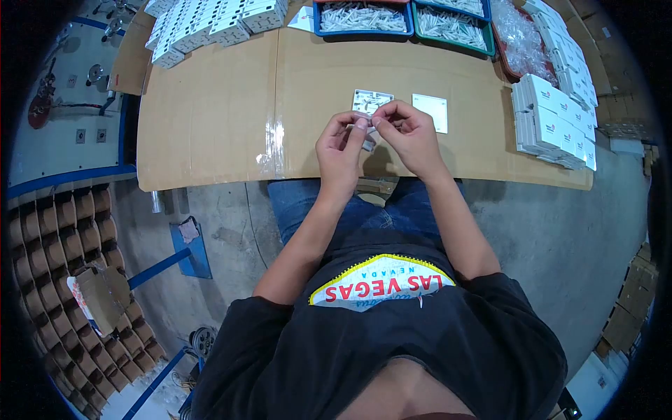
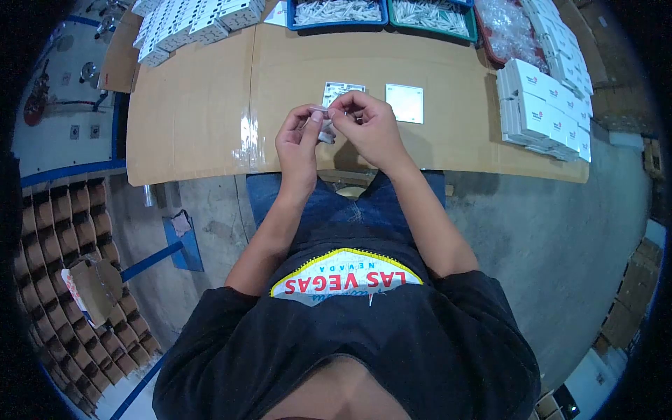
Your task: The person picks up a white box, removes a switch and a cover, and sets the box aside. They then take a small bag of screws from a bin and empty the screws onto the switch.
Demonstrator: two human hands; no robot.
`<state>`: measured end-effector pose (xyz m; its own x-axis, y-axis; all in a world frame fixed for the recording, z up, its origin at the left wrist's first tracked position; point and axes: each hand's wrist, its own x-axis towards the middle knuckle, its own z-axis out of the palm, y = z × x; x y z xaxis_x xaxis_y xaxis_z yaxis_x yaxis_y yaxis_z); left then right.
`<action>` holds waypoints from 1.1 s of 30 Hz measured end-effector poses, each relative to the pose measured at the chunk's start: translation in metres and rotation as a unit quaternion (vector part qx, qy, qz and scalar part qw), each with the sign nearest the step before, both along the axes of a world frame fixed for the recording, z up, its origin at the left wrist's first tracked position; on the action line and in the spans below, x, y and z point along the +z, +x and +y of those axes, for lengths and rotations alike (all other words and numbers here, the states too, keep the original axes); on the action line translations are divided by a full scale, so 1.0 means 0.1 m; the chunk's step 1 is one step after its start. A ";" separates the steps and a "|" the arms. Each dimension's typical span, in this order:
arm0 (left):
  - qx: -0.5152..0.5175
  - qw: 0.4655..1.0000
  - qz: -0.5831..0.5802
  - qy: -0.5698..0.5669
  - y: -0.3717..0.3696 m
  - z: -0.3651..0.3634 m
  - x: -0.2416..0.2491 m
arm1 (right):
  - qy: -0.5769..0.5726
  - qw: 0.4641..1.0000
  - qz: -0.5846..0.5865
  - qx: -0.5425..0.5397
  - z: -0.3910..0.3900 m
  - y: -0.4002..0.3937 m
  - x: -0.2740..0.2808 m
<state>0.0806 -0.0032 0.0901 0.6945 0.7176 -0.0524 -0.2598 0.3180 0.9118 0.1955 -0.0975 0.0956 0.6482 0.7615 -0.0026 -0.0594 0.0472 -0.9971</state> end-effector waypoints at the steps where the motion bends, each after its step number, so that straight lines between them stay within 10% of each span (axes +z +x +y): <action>1: 0.009 1.000 -0.005 -0.010 0.00 0.00 0.01 | 0.000 1.000 0.000 0.000 0.00 0.01 -0.01; 33: -0.103 0.993 0.064 0.004 -0.05 0.11 -0.15 | -0.057 0.995 -0.022 0.081 -0.10 0.15 -0.03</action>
